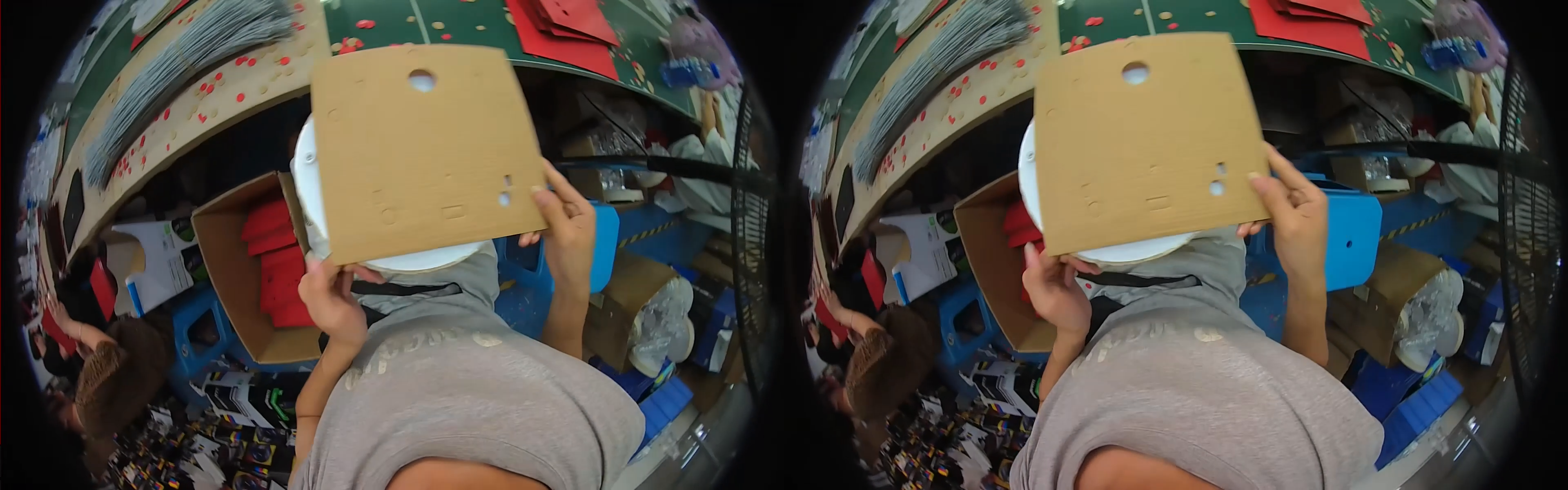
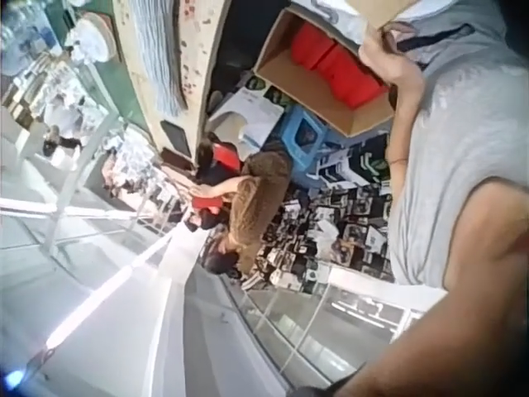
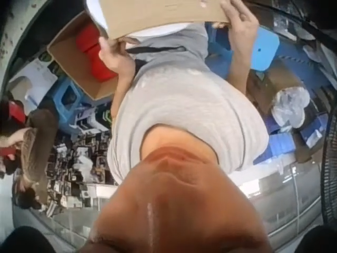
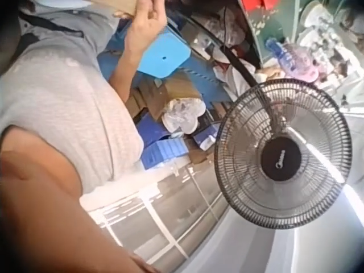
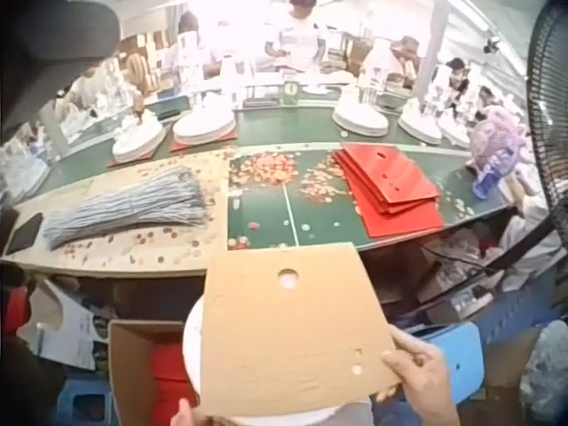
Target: Assembling electronic components and wires onto a cardboard template for a lighting fixture.
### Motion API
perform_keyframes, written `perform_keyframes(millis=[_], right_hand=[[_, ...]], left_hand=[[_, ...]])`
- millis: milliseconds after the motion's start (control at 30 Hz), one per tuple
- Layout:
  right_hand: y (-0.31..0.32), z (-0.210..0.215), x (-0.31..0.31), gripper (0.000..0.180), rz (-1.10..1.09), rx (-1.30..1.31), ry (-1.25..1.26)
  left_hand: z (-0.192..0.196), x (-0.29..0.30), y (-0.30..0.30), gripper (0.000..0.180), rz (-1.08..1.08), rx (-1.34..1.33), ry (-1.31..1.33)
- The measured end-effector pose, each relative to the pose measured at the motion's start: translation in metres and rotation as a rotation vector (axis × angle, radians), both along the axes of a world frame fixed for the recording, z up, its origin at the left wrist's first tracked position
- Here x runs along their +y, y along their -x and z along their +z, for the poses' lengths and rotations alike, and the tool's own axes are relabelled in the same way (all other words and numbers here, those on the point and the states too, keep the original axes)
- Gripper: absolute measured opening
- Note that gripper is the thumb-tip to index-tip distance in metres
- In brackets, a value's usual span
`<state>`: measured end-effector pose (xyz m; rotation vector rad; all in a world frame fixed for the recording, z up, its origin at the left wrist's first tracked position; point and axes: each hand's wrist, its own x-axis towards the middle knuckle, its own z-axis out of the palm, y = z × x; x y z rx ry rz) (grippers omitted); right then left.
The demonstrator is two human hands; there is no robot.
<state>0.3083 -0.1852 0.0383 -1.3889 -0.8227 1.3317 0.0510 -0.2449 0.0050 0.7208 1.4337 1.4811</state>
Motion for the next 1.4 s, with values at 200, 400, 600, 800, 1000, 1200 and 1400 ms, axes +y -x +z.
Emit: perform_keyframes(millis=[200,400,600,800,1000,1200,1400], right_hand=[[0.008,0.008,-0.005,0.055,0.219,0.003,0.047],[0.008,0.0,-0.004,0.064,0.218,-0.087,-0.062],[0.006,-0.01,-0.003,0.056,0.214,-0.132,-0.138],[0.015,0.004,0.012,0.047,0.361,-0.795,-0.47],[0.015,0.0,0.01,0.043,0.438,-0.806,-0.475],[0.015,0.006,0.009,0.045,0.492,-0.894,-0.48],[0.011,0.033,0.041,0.057,0.614,-1.011,-0.556]], left_hand=[[-0.022,-0.015,0.014,0.055,-0.072,-0.11,-0.094],[0.001,-0.005,0.011,0.029,-0.009,0.003,-0.012],[0.015,0.004,0.01,0.027,-0.09,0.137,0.014],[0.02,-0.005,0.028,0.025,-0.218,0.049,0.153],[0.033,0.007,0.055,0.035,-0.492,-0.138,0.295],[0.034,0.046,0.048,0.077,-0.317,0.281,0.024],[0.032,0.05,0.049,0.081,-0.486,0.16,-0.036]])
